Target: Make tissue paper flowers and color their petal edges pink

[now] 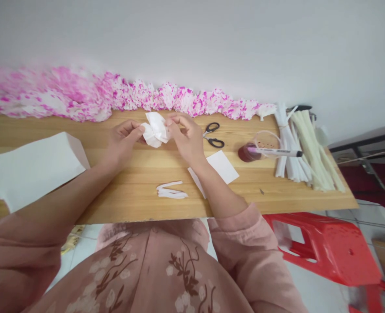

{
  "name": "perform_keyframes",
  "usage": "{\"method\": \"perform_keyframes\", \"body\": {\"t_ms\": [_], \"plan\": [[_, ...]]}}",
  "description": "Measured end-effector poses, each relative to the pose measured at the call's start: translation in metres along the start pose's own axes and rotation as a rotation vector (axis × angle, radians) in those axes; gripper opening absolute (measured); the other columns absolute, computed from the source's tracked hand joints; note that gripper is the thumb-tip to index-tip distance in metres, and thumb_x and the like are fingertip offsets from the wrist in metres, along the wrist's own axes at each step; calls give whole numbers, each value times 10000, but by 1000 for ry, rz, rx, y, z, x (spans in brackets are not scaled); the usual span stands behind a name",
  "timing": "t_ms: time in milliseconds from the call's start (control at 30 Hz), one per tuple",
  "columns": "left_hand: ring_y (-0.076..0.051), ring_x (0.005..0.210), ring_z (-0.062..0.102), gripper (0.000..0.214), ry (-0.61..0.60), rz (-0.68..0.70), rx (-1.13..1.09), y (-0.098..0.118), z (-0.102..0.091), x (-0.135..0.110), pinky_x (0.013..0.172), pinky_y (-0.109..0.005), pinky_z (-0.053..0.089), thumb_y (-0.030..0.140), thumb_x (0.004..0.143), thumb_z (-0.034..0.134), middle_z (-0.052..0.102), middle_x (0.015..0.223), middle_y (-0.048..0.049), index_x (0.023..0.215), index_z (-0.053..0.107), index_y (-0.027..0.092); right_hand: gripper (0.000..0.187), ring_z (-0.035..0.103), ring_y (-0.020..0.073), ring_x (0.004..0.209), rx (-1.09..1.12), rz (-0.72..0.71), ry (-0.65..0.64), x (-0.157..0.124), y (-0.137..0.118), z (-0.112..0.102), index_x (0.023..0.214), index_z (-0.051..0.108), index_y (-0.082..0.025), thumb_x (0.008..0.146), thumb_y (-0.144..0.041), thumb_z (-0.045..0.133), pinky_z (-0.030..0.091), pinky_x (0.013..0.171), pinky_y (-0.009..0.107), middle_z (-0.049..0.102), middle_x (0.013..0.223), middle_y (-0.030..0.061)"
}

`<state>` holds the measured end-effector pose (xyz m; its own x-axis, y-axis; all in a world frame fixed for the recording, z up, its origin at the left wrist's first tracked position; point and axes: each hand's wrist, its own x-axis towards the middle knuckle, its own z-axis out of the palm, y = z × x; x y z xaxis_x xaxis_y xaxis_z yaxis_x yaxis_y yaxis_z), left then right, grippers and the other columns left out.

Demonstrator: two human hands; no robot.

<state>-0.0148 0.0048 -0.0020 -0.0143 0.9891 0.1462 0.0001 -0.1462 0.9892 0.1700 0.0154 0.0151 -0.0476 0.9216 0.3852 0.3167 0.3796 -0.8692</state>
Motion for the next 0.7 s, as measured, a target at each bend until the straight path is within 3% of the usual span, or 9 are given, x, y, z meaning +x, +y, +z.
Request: {"method": "perform_keyframes", "body": {"t_ms": [200, 400, 500, 600, 700], "plan": [[-134, 613, 644, 221, 37, -68, -45, 4, 0, 0, 622, -265, 549, 364, 864, 666, 667, 668, 8, 742, 616, 187, 250, 641, 226, 1103, -272, -273, 14, -4, -5, -4, 873, 680, -273, 965, -465, 550, 539, 946, 433, 713, 1125, 52], [-129, 623, 652, 264, 7, 13, -15, 4, 0, -2, 625, -258, 547, 412, 883, 657, 670, 682, 6, 766, 602, 182, 187, 616, 275, 1141, -370, -350, -51, -4, 0, 1, 863, 678, -244, 898, -426, 653, 463, 1034, 504, 695, 1185, 84], [-135, 669, 668, 237, -36, 84, 4, 3, 2, -4, 654, -265, 546, 426, 901, 650, 692, 747, 1, 909, 592, 197, 160, 635, 250, 1081, -340, -301, -64, -5, 1, 5, 818, 663, -234, 892, -375, 648, 488, 987, 458, 708, 1150, 77], [-137, 718, 677, 353, -75, 123, 77, 3, 4, -6, 673, -260, 525, 336, 846, 723, 707, 816, 6, 1131, 553, 215, 178, 651, 190, 915, -260, -146, -82, -7, 0, 9, 791, 654, -228, 897, -367, 619, 529, 816, 355, 721, 1064, 50], [-125, 685, 651, 415, -49, 121, 175, 2, 4, -7, 656, -250, 491, 249, 821, 719, 681, 769, 30, 1195, 542, 215, 215, 629, 153, 802, -161, -17, -83, -8, 0, 11, 757, 643, -216, 881, -390, 620, 504, 699, 288, 710, 920, 20]]}}
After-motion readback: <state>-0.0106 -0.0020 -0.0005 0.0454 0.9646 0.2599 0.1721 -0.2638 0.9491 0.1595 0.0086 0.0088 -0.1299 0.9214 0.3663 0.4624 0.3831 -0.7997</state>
